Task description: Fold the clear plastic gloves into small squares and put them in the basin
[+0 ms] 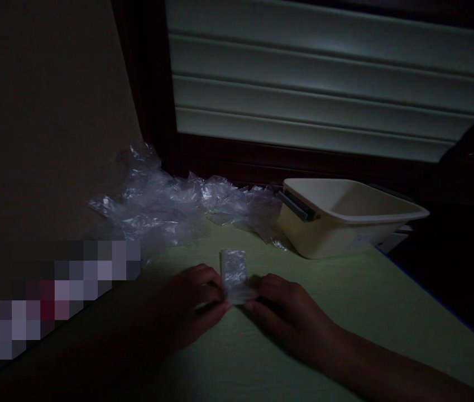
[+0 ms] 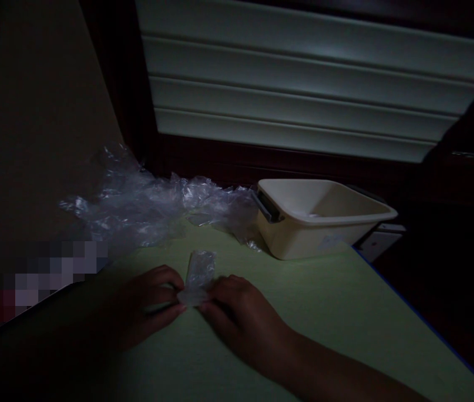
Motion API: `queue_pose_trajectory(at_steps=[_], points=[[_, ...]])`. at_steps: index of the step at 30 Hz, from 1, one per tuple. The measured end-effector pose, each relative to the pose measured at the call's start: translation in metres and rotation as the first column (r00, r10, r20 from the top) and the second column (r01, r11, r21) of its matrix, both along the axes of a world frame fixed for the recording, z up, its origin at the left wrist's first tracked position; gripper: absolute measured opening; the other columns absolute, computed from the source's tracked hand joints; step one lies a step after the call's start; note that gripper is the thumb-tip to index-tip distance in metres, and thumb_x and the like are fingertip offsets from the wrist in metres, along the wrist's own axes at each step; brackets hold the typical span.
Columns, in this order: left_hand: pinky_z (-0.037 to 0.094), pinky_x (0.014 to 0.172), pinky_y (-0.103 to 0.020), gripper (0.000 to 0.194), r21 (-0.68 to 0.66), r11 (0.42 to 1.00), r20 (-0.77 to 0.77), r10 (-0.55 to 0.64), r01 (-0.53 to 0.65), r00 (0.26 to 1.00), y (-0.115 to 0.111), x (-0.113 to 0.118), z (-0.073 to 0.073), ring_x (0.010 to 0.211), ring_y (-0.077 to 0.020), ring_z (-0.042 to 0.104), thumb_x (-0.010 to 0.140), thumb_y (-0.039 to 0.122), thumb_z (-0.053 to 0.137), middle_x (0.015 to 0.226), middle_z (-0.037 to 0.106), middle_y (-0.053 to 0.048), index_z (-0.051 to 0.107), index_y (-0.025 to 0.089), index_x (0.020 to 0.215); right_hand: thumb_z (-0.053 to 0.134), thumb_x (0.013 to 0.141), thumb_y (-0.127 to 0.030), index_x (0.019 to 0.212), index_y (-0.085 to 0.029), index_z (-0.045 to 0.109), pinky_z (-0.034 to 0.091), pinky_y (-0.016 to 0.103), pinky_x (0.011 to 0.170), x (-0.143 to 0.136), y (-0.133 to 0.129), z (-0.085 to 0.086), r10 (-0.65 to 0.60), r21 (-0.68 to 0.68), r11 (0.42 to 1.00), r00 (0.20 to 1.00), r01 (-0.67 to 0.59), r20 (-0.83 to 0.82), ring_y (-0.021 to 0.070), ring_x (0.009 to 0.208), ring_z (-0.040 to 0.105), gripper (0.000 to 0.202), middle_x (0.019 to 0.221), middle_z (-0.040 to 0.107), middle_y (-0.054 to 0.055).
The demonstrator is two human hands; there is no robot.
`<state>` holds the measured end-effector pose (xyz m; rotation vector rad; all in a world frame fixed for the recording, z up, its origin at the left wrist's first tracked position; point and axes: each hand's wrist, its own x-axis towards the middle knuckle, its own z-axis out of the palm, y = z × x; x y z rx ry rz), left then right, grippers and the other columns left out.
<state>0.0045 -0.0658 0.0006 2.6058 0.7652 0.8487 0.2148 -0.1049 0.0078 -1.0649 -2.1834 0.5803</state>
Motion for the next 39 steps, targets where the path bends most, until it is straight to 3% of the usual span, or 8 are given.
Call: queue_pose_trajectory(at_steps=[7,12,18,23,28,33,39], points=[[0.042,0.071,-0.026,0.024,-0.030,0.997,0.025,0.067,-0.066,0.997,0.000,0.000,-0.003,0.077,-0.0140,0.058,0.088,0.016,0.051,0.079,0.060,-0.001,0.064,0.017,0.068,0.054,0.086,-0.016,0.071,-0.017,0.059,0.037,0.022,0.053,-0.002,0.002,-0.002,-0.112,-0.141,0.985,0.992,0.104,-0.055,0.0122,0.056,0.051,0.016,0.063,0.058,-0.001],[0.041,0.073,-0.027,0.023,-0.090,0.992,0.033,0.096,-0.093,0.995,0.001,0.000,-0.005,0.079,-0.0144,0.056,0.087,0.016,0.052,0.080,0.059,-0.001,0.062,0.018,0.066,0.054,0.084,-0.016,0.089,-0.015,0.061,0.040,0.023,0.056,-0.004,0.004,-0.004,-0.146,-0.233,0.966,0.981,0.114,-0.125,0.0137,0.061,0.055,0.009,0.071,0.062,0.002],[0.040,0.071,-0.028,0.021,-0.054,0.995,0.080,0.093,-0.089,0.992,0.002,0.005,-0.007,0.077,-0.0155,0.055,0.082,0.010,0.054,0.077,0.058,-0.001,0.060,0.017,0.064,0.053,0.085,-0.019,0.112,-0.015,0.054,0.040,0.022,0.053,-0.006,0.005,-0.004,-0.159,-0.261,0.959,0.971,0.109,-0.178,0.0129,0.058,0.055,0.027,0.068,0.061,0.000],[0.040,0.069,-0.028,0.018,-0.052,0.994,0.082,0.095,-0.091,0.992,0.001,0.006,-0.011,0.078,-0.0163,0.054,0.078,0.007,0.056,0.079,0.057,-0.001,0.054,0.017,0.063,0.054,0.084,-0.019,0.118,-0.017,0.047,0.041,0.023,0.055,-0.006,0.005,-0.008,-0.169,-0.245,0.962,0.966,0.119,-0.194,0.0133,0.059,0.057,0.035,0.070,0.062,-0.001],[0.042,0.071,-0.028,0.020,-0.084,0.988,0.038,0.137,-0.133,0.990,-0.002,0.007,-0.008,0.079,-0.0167,0.053,0.074,0.003,0.058,0.080,0.055,0.000,0.048,0.019,0.068,0.053,0.084,-0.018,0.110,-0.018,0.047,0.039,0.021,0.051,-0.006,0.006,-0.008,-0.157,-0.222,0.968,0.973,0.117,-0.171,0.0125,0.055,0.055,0.027,0.066,0.060,-0.003],[0.047,0.073,-0.030,0.016,-0.092,0.984,-0.045,0.148,-0.151,0.988,-0.003,0.007,-0.002,0.082,-0.0186,0.056,0.078,0.005,0.064,0.088,0.057,-0.003,0.055,0.017,0.080,0.051,0.084,-0.014,0.091,-0.018,0.053,0.038,0.021,0.052,-0.007,0.005,-0.004,-0.146,-0.180,0.976,0.982,0.123,-0.120,0.0115,0.056,0.053,0.008,0.067,0.059,-0.002],[0.049,0.085,-0.036,0.019,-0.070,0.993,-0.119,0.088,-0.097,0.989,-0.006,0.007,0.003,0.097,-0.0215,0.059,0.083,0.003,0.061,0.106,0.060,-0.007,0.060,0.016,0.097,0.051,0.084,-0.012,0.084,-0.017,0.057,0.039,0.021,0.055,-0.006,0.004,-0.005,-0.124,-0.131,0.985,0.987,0.111,-0.100,0.0115,0.060,0.052,0.008,0.072,0.060,0.000]])
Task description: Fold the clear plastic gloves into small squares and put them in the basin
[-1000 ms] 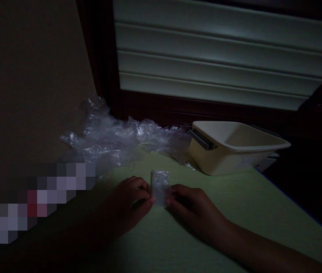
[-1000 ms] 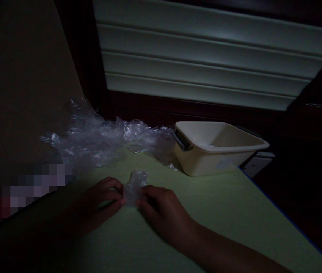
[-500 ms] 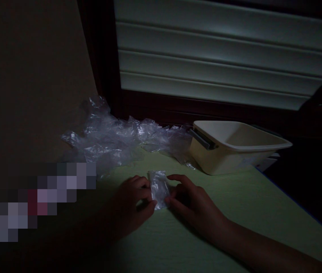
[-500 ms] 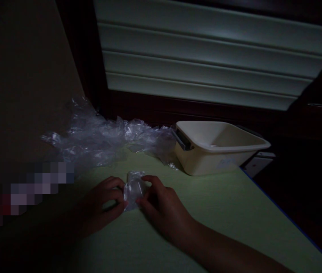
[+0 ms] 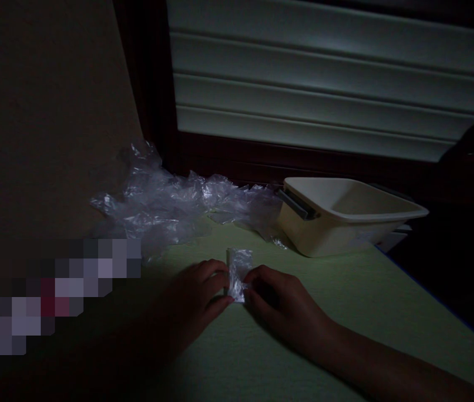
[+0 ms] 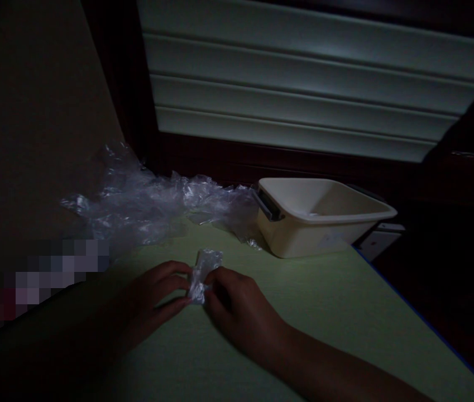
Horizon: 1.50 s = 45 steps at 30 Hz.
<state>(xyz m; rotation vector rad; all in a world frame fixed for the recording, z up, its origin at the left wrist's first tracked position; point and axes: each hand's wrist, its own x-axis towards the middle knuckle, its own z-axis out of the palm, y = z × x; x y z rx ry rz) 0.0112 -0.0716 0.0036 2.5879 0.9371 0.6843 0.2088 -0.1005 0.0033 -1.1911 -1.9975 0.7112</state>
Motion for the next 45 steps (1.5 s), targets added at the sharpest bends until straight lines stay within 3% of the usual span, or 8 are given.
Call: queue_pose_trajectory(at_steps=[14,24,30,36,42,45], points=[[0.045,0.099,-0.033,0.036,0.029,0.994,0.055,-0.110,0.109,0.992,0.002,-0.002,-0.009,0.114,-0.0185,0.055,0.084,0.004,0.056,0.122,0.060,-0.007,0.054,0.020,0.116,0.051,0.084,-0.011,0.083,-0.017,0.059,0.042,0.022,0.057,0.000,-0.002,0.002,-0.001,0.036,0.999,1.000,0.000,0.027,0.0127,0.062,0.055,0.010,0.073,0.063,0.001],[0.049,0.090,-0.033,0.030,0.065,0.993,0.024,-0.098,0.096,0.995,0.001,-0.002,-0.007,0.103,-0.0198,0.057,0.086,0.007,0.055,0.113,0.060,-0.007,0.056,0.019,0.114,0.051,0.085,-0.011,0.084,-0.017,0.060,0.042,0.023,0.058,0.002,-0.001,0.001,-0.019,0.049,0.999,0.999,0.017,0.050,0.0127,0.062,0.055,0.011,0.075,0.064,0.002],[0.053,0.082,-0.035,0.022,0.131,0.991,-0.098,-0.028,0.040,0.995,0.001,-0.001,-0.006,0.094,-0.0210,0.060,0.086,0.010,0.057,0.107,0.060,-0.008,0.062,0.017,0.106,0.053,0.084,-0.008,0.077,-0.016,0.061,0.042,0.024,0.059,0.003,-0.001,0.002,-0.045,0.057,0.998,0.985,0.036,0.168,0.0137,0.063,0.057,0.014,0.072,0.060,0.002],[0.049,0.095,-0.041,0.017,0.279,0.959,-0.092,-0.026,0.051,0.995,0.000,-0.002,-0.012,0.117,-0.0254,0.053,0.087,0.012,0.055,0.129,0.056,-0.012,0.065,0.017,0.099,0.051,0.085,-0.004,0.080,-0.014,0.063,0.043,0.024,0.061,0.004,-0.001,0.001,0.000,0.102,0.995,0.972,-0.025,0.236,0.0147,0.067,0.055,0.017,0.075,0.057,0.004],[0.046,0.100,-0.043,0.033,0.232,0.971,-0.060,-0.038,0.050,0.998,0.001,-0.005,-0.015,0.119,-0.0254,0.054,0.088,0.013,0.055,0.127,0.060,-0.013,0.055,0.015,0.121,0.050,0.086,-0.004,0.083,-0.013,0.064,0.044,0.026,0.061,0.005,-0.002,0.002,0.005,0.121,0.992,0.966,-0.037,0.258,0.0156,0.068,0.055,0.016,0.076,0.057,0.005],[0.046,0.100,-0.043,0.029,0.257,0.965,-0.070,-0.033,0.050,0.997,0.001,-0.005,-0.015,0.117,-0.0268,0.054,0.086,0.014,0.058,0.127,0.058,-0.014,0.058,0.014,0.115,0.051,0.085,-0.005,0.082,-0.012,0.065,0.046,0.028,0.062,0.006,-0.005,0.004,-0.008,0.151,0.988,0.955,-0.039,0.296,0.0177,0.070,0.055,0.015,0.077,0.057,0.007]])
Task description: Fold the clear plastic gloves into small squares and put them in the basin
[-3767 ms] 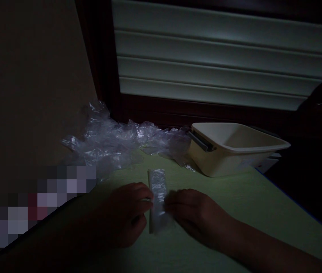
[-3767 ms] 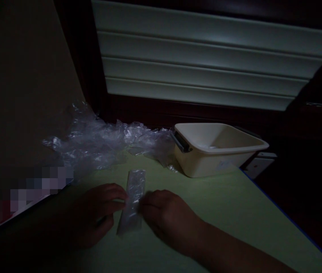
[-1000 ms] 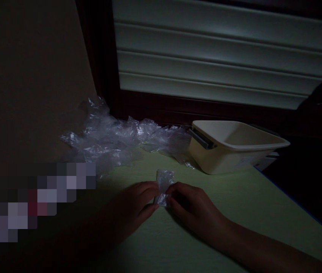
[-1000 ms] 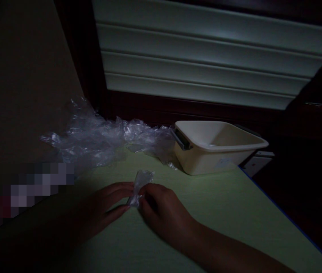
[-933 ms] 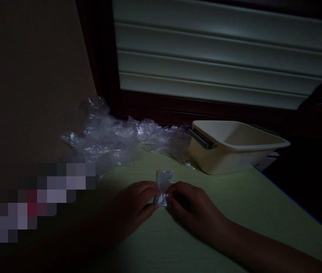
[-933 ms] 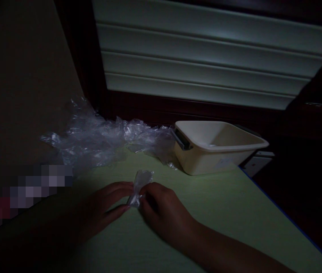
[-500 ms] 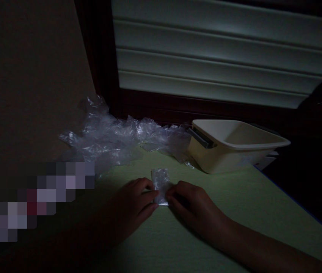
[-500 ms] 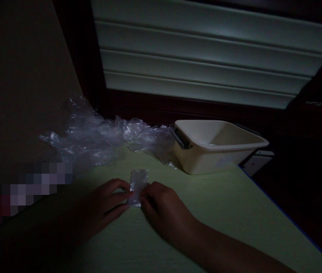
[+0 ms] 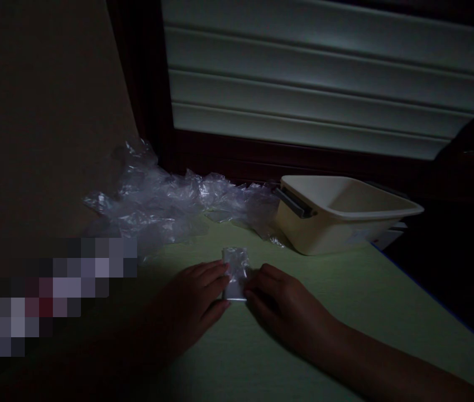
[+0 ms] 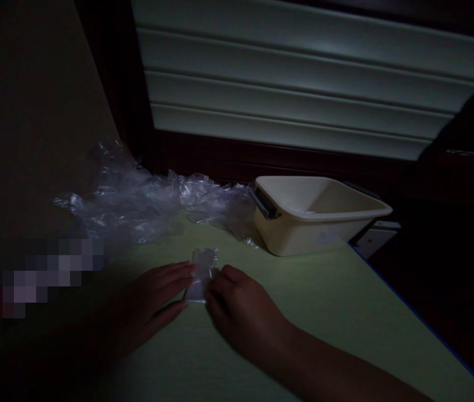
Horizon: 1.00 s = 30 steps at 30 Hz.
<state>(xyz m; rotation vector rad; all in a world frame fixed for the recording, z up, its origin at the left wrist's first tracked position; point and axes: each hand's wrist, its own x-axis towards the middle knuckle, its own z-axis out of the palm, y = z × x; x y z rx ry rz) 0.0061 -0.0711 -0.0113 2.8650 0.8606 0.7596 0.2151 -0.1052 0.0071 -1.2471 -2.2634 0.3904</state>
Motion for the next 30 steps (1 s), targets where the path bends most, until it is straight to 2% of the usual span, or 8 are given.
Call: queue_pose_trajectory(at_steps=[4,7,10,13,16,21,26,30], points=[[0.047,0.098,-0.041,0.028,0.021,0.999,-0.026,0.044,-0.044,0.999,-0.002,0.001,0.001,0.117,-0.0264,0.054,0.085,0.013,0.059,0.134,0.051,-0.014,0.059,0.016,0.113,0.052,0.086,-0.009,0.091,-0.011,0.066,0.048,0.036,0.076,0.001,-0.002,0.000,0.055,0.129,0.990,0.998,-0.060,0.041,0.0230,0.085,0.057,0.016,0.090,0.061,0.012],[0.050,0.093,-0.042,0.035,0.079,0.997,-0.032,0.028,-0.026,0.999,-0.003,0.002,0.004,0.114,-0.0275,0.055,0.083,0.010,0.060,0.130,0.053,-0.015,0.055,0.014,0.117,0.050,0.087,-0.010,0.092,-0.012,0.066,0.047,0.038,0.079,0.000,-0.001,-0.001,0.087,0.119,0.988,0.994,-0.095,0.070,0.0234,0.086,0.058,0.017,0.092,0.063,0.012],[0.052,0.087,-0.040,0.030,0.126,0.991,-0.066,-0.032,0.040,0.997,-0.004,0.005,0.009,0.104,-0.0267,0.060,0.079,0.004,0.060,0.116,0.062,-0.013,0.059,0.013,0.108,0.049,0.087,-0.010,0.089,-0.013,0.067,0.047,0.037,0.078,0.000,0.000,-0.002,0.095,0.092,0.990,0.992,-0.102,0.078,0.0227,0.084,0.058,0.018,0.091,0.064,0.011],[0.053,0.084,-0.037,0.020,0.081,0.994,-0.071,-0.063,0.069,0.995,-0.004,0.006,0.011,0.096,-0.0241,0.063,0.081,0.004,0.056,0.106,0.066,-0.010,0.062,0.014,0.098,0.049,0.087,-0.011,0.090,-0.014,0.067,0.047,0.037,0.077,0.000,0.001,-0.003,0.094,0.090,0.991,0.993,-0.101,0.074,0.0223,0.084,0.058,0.018,0.090,0.064,0.011],[0.051,0.090,-0.038,0.018,0.021,0.998,-0.057,-0.057,0.058,0.997,-0.002,0.004,0.010,0.104,-0.0236,0.060,0.084,0.007,0.053,0.117,0.063,-0.011,0.063,0.014,0.099,0.049,0.087,-0.012,0.091,-0.014,0.066,0.047,0.036,0.076,0.001,0.001,-0.004,0.096,0.102,0.989,0.993,-0.102,0.063,0.0214,0.082,0.057,0.017,0.088,0.064,0.010],[0.046,0.098,-0.040,0.022,-0.036,0.998,-0.084,-0.047,0.044,0.995,0.000,0.000,0.006,0.116,-0.0241,0.054,0.085,0.009,0.052,0.124,0.060,-0.011,0.062,0.016,0.104,0.052,0.082,-0.013,0.094,-0.014,0.064,0.047,0.039,0.082,0.002,-0.002,-0.001,0.099,0.089,0.991,0.995,-0.099,0.003,0.0239,0.092,0.056,0.017,0.099,0.062,0.012],[0.047,0.097,-0.041,0.029,-0.035,0.999,0.009,-0.033,0.033,0.999,0.001,-0.001,-0.001,0.116,-0.0238,0.053,0.081,0.008,0.055,0.124,0.059,-0.011,0.056,0.016,0.110,0.053,0.074,-0.011,0.103,-0.011,0.061,0.046,0.041,0.085,0.003,-0.001,0.001,0.092,0.100,0.991,0.996,-0.094,0.021,0.0262,0.097,0.054,0.030,0.104,0.061,0.014],[0.047,0.096,-0.038,0.039,-0.066,0.998,0.064,-0.018,0.022,0.998,0.000,-0.001,-0.001,0.112,-0.0224,0.055,0.080,0.007,0.057,0.120,0.060,-0.010,0.050,0.017,0.117,0.049,0.079,-0.011,0.101,-0.012,0.062,0.045,0.041,0.083,0.003,0.001,0.000,0.073,0.089,0.993,0.995,-0.079,0.073,0.0257,0.093,0.056,0.025,0.101,0.063,0.013]])
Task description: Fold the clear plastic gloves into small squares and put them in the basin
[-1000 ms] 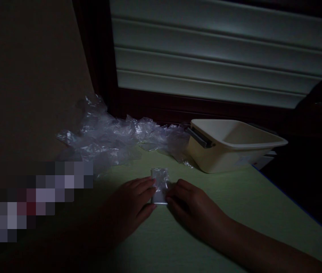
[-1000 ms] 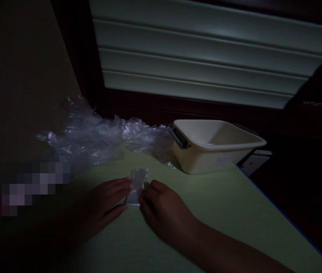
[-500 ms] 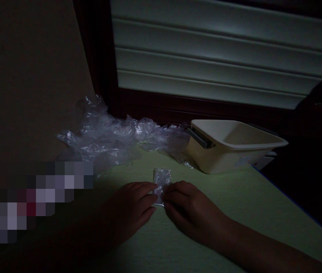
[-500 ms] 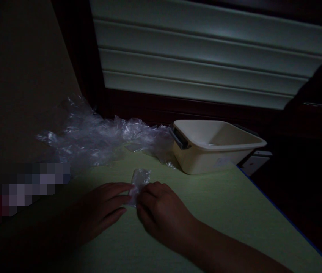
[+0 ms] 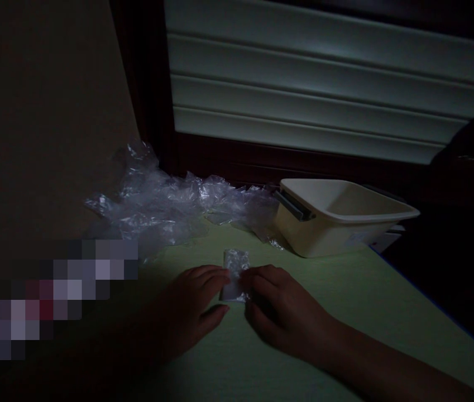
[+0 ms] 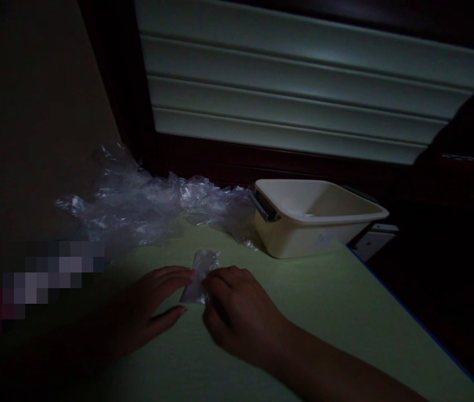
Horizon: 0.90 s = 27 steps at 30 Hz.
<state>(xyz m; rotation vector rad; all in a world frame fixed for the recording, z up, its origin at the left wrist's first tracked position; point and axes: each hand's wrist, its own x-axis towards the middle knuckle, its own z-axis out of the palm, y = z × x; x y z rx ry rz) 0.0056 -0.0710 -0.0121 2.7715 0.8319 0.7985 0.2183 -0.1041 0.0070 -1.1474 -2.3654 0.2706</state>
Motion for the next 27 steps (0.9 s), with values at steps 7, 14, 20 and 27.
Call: queue_pose_trajectory(at_steps=[7,14,20,27], points=[[0.048,0.087,-0.034,0.034,-0.080,0.997,0.062,0.015,-0.010,0.998,0.001,0.001,0.006,0.101,-0.0219,0.057,0.076,0.008,0.063,0.107,0.063,-0.006,0.054,0.018,0.107,0.042,0.090,-0.016,0.094,-0.013,0.062,0.044,0.035,0.074,0.000,0.001,0.004,0.014,-0.058,0.998,0.996,-0.019,-0.088,0.0212,0.079,0.058,0.020,0.085,0.065,0.010],[0.048,0.079,-0.030,0.019,-0.192,0.981,0.072,0.005,0.009,0.997,0.007,0.001,0.010,0.087,-0.0183,0.060,0.080,0.005,0.051,0.092,0.065,-0.003,0.060,0.018,0.090,0.040,0.093,-0.021,0.084,-0.017,0.062,0.044,0.030,0.067,-0.004,-0.002,0.006,-0.020,-0.169,0.985,0.965,-0.026,-0.263,0.0180,0.072,0.060,0.025,0.080,0.067,0.007],[0.047,0.071,-0.028,0.017,-0.231,0.972,0.113,0.074,-0.046,0.991,0.004,0.000,0.011,0.079,-0.0178,0.061,0.081,0.012,0.045,0.084,0.064,-0.003,0.060,0.019,0.085,0.062,0.082,-0.030,0.104,-0.016,0.063,0.046,0.033,0.075,-0.004,-0.003,0.002,-0.035,-0.208,0.977,0.947,-0.034,-0.320,0.0215,0.085,0.062,0.027,0.094,0.068,0.009],[0.046,0.074,-0.028,0.015,-0.376,0.917,0.180,0.211,-0.131,0.961,0.005,0.003,0.009,0.081,-0.0175,0.064,0.080,0.024,0.047,0.085,0.067,-0.001,0.060,0.021,0.088,0.051,0.087,-0.020,0.096,-0.016,0.065,0.041,0.025,0.059,-0.008,-0.001,0.000,-0.114,-0.330,0.944,0.925,-0.013,-0.363,0.0145,0.065,0.057,0.017,0.079,0.067,0.005]])
